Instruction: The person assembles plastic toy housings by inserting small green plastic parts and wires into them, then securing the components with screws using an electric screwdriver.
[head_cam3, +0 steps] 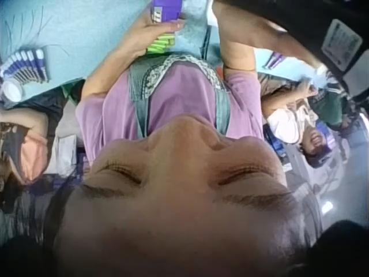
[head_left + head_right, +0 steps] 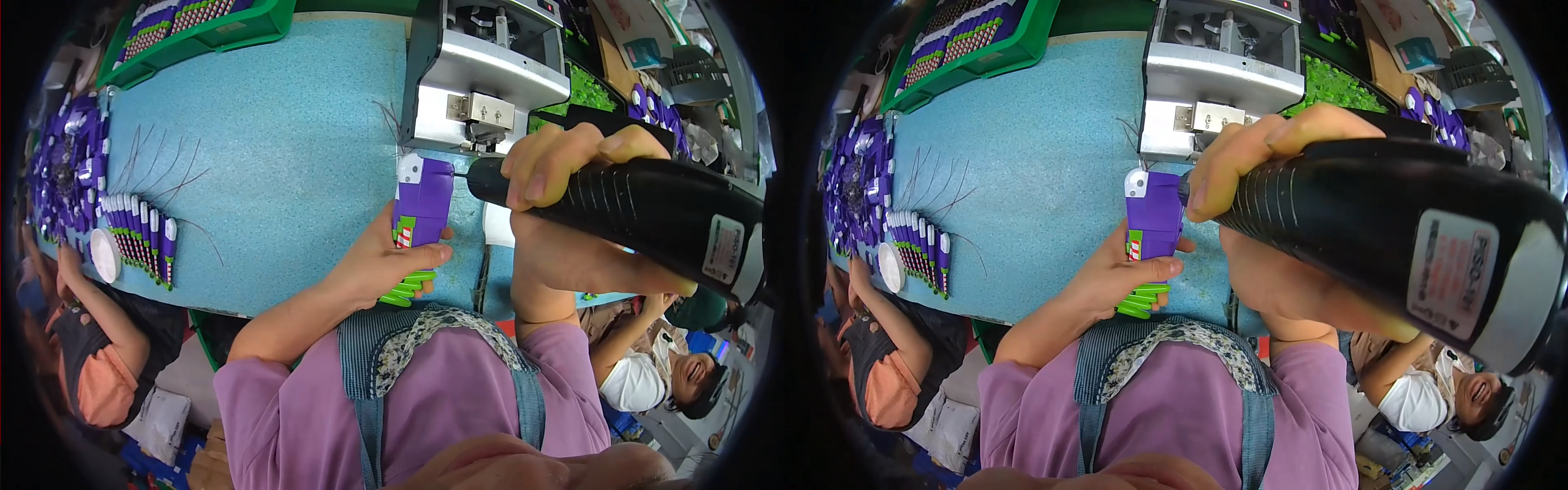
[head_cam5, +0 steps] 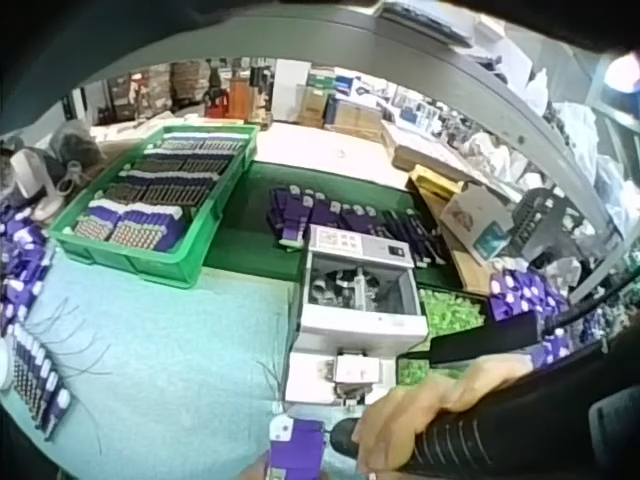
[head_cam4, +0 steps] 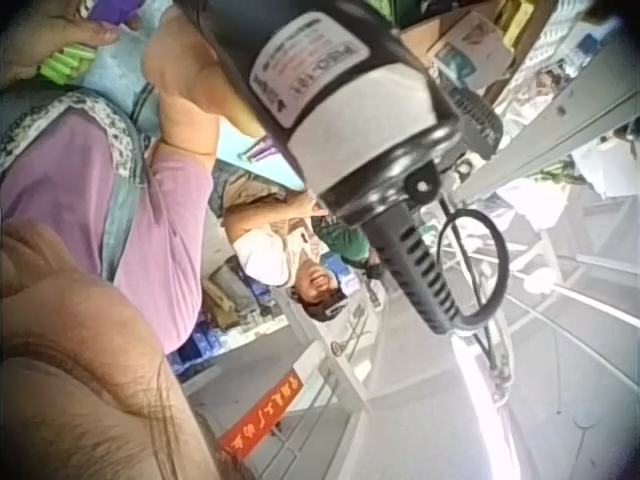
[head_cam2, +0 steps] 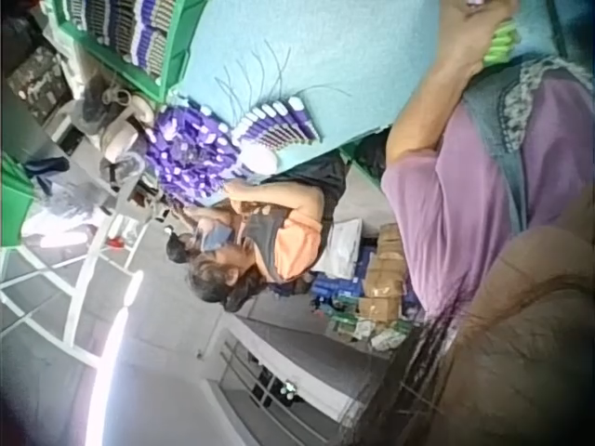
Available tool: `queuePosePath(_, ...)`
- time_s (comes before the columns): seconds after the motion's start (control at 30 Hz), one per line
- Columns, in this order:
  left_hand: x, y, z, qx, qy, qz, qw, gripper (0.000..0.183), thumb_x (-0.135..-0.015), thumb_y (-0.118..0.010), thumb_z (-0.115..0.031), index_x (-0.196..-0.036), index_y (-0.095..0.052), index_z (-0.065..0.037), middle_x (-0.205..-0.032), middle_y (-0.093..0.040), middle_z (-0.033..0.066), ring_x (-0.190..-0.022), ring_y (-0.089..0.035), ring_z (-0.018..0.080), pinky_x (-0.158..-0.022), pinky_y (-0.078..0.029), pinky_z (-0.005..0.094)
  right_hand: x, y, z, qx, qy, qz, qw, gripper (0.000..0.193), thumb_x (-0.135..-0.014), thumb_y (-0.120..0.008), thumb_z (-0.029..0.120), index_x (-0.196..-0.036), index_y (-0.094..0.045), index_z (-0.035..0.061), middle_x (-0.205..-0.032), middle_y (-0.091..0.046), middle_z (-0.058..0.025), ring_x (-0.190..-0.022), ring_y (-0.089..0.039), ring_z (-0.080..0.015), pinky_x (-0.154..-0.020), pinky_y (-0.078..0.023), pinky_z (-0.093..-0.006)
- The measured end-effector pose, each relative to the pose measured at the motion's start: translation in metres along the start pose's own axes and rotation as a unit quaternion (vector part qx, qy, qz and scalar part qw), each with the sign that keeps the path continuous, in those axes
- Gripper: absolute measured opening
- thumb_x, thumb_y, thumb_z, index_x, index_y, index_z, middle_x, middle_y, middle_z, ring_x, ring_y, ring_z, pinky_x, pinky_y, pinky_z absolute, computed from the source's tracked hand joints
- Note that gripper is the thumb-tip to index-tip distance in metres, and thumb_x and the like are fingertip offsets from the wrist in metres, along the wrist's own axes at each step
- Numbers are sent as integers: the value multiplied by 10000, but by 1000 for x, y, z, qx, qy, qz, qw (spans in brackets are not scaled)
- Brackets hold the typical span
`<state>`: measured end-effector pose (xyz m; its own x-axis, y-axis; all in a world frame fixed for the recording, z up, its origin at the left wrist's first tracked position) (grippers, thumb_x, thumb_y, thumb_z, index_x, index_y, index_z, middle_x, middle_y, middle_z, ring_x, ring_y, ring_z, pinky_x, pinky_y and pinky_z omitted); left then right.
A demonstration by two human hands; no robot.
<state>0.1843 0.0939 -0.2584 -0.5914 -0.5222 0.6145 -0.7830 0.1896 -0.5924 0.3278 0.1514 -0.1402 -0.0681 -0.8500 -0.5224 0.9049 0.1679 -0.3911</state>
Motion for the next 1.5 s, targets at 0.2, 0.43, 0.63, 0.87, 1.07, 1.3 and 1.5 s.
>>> queuePosePath(0.2,0,0,1,-9,1,-3,1000,600,-791,-737,-81,-1249,-350,-74,-1048,-595,90,-712,-590,136,-522,-521,299,-1,3,-4,-8,-15,12,1000,970,-690,-403,878,-1127,-474,15,-649,-544,-130,-512,-508,-222,-484,-410,-332)
queuePosePath(0.43,-3,-2,-5,-1,22,21,1000,603,-803,-734,-100,-1257,-341,-53,-1082,-588,99,-688,-593,149,-510,-520,300,-19,10,1,6,0,59,998,1003,-682,-323,906,-1144,-462,27,-673,-530,-111,-518,-490,-206,-505,-416,-327)
queuePosePath(0.63,-3,2,-3,35,33,24,999,599,-810,-719,-93,-1269,-338,-35,-1156,-565,104,-626,-597,161,-473,-510,302,-30,31,-15,-47,8,-13,999,1007,-688,-317,907,-1130,-461,13,-724,-554,-147,-546,-499,-224,-547,-420,-338)
queuePosePath(0.87,0,0,-4,45,44,16,998,569,-808,-712,-69,-1255,-361,-37,-1175,-563,104,-655,-596,148,-487,-520,297,-5,0,7,-8,-42,-77,996,1016,-643,-344,929,-1110,-477,36,-612,-524,-111,-445,-451,-182,-435,-389,-306)
queuePosePath(1.07,1,1,-3,17,1,14,1000,573,-802,-717,-58,-1251,-361,-48,-1144,-568,80,-710,-589,133,-513,-532,299,4,6,-11,22,-54,8,998,1023,-635,-385,920,-1126,-475,27,-649,-547,-131,-472,-485,-191,-447,-411,-302)
queuePosePath(1.3,-2,3,1,14,24,14,1000,556,-823,-701,-75,-1255,-353,-49,-1155,-560,82,-689,-588,137,-512,-530,303,11,6,-12,-25,-90,-38,995,1032,-630,-421,909,-1168,-468,30,-684,-554,-130,-525,-507,-193,-479,-418,-306)
queuePosePath(1.5,1,-4,-4,22,48,50,997,502,-853,-674,-110,-1246,-372,-29,-1142,-571,99,-624,-593,154,-480,-513,308,-10,10,-2,-1,-42,9,999,1042,-628,-383,924,-1170,-466,38,-684,-535,-107,-529,-495,-194,-482,-402,-307)
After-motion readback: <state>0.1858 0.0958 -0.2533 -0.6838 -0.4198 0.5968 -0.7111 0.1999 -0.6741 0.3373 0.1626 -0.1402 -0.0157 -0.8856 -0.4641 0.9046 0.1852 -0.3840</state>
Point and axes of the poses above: each hand's wrist, its own x-axis away from the middle knuckle, its own y-axis out of the back of the hand, z = x × y, the point moved 4 cm from there along -x, towards the middle knuckle
